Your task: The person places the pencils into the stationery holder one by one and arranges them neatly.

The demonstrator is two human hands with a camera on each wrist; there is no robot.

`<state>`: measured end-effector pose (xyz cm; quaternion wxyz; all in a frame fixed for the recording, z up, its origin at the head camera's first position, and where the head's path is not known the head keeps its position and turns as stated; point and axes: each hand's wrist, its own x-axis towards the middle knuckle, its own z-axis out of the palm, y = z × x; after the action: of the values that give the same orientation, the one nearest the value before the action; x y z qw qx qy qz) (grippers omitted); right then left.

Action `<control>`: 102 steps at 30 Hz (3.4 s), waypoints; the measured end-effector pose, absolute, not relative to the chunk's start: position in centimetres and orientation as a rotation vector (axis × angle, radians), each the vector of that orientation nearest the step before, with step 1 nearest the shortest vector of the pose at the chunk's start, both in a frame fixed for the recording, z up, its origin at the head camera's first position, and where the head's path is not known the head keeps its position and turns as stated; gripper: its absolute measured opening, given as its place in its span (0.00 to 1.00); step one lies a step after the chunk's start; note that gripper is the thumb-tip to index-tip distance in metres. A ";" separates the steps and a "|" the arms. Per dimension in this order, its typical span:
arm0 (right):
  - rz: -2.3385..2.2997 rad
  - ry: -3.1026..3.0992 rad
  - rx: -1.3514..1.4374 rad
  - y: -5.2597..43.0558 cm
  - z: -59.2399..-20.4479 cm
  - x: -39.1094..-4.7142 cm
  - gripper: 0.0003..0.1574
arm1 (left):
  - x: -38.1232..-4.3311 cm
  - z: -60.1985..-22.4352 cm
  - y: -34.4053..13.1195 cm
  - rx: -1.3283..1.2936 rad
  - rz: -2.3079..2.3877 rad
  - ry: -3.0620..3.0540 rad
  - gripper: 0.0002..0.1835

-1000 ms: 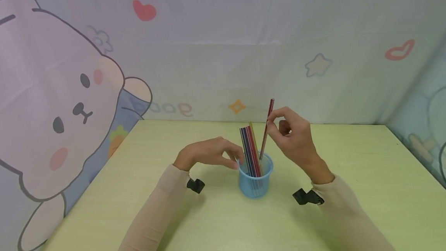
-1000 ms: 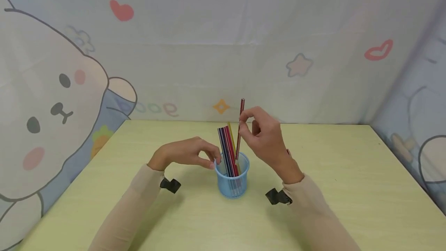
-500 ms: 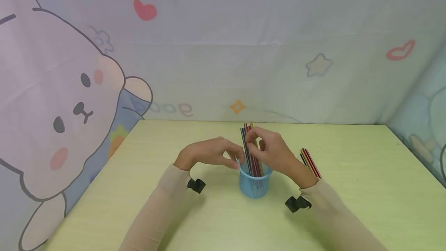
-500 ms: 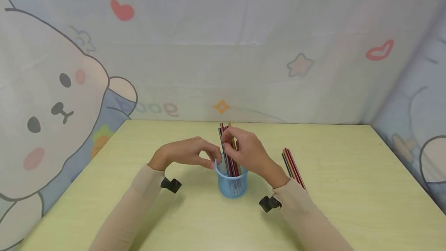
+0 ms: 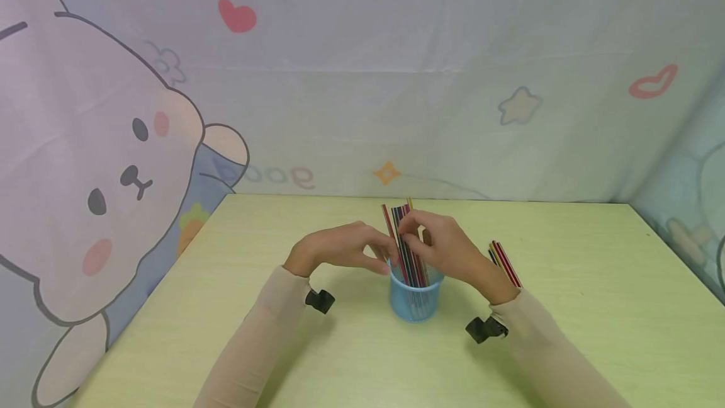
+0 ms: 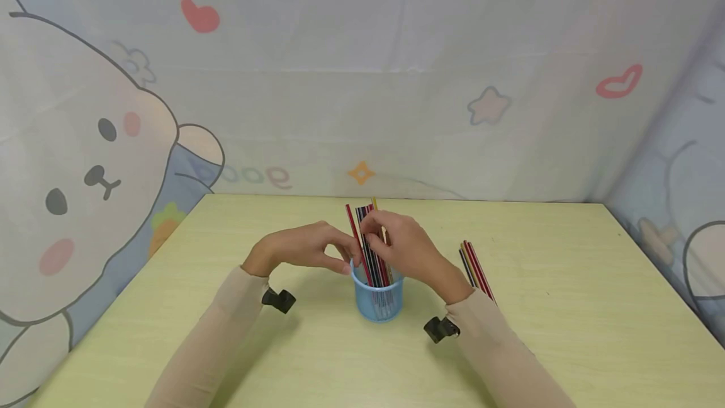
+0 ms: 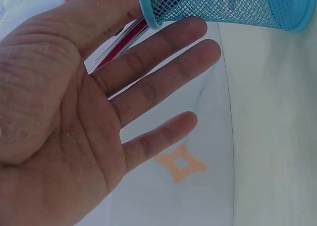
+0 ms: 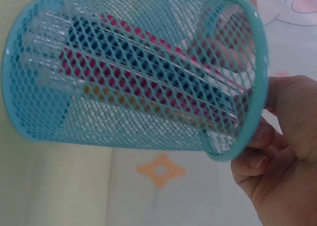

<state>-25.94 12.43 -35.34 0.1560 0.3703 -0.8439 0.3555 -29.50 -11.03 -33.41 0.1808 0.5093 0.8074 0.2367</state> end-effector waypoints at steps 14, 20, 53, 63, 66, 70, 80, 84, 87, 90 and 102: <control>0.969 -2.485 0.983 16.4 -33.2 -26.7 0.07 | -29.5 -33.4 -11.0 1.455 0.689 2.255 0.07; 0.931 -2.564 0.924 18.4 -32.4 -26.8 0.07 | -29.6 -33.5 -11.0 1.438 0.689 2.260 0.04; 0.764 -3.290 0.736 25.5 -36.1 -29.1 0.09 | -29.4 -33.4 -11.1 1.409 0.674 2.277 0.05; 1.000 -3.382 0.667 25.9 -38.2 -29.6 0.11 | -29.5 -33.5 -11.0 1.406 0.685 2.268 0.04; 0.990 -3.390 0.637 25.2 -38.4 -29.6 0.13 | -29.4 -33.5 -11.0 1.399 0.683 2.271 0.04; 0.891 -3.377 0.657 24.0 -38.6 -29.5 0.13 | -29.4 -33.5 -11.0 1.391 0.677 2.277 0.04; 0.736 -3.309 0.692 21.7 -38.5 -29.2 0.17 | -29.4 -33.4 -11.1 1.414 0.682 2.274 0.04; 0.712 -3.321 0.611 21.3 -38.6 -29.2 0.19 | -29.3 -33.4 -11.1 1.412 0.684 2.272 0.04; 0.701 -3.319 0.567 21.2 -38.6 -29.2 0.18 | -29.3 -33.3 -11.1 1.403 0.680 2.274 0.04; 0.712 -3.322 0.528 21.1 -38.6 -29.2 0.19 | -29.4 -33.4 -11.1 1.400 0.675 2.276 0.04; 0.681 -3.297 0.523 19.9 -38.9 -28.9 0.17 | -29.4 -33.4 -11.1 1.419 0.679 2.266 0.04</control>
<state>-28.89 19.87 -38.89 -0.1323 0.1523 -0.9592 0.1981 -29.42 -11.07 -33.37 0.1904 0.5051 0.8063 0.2417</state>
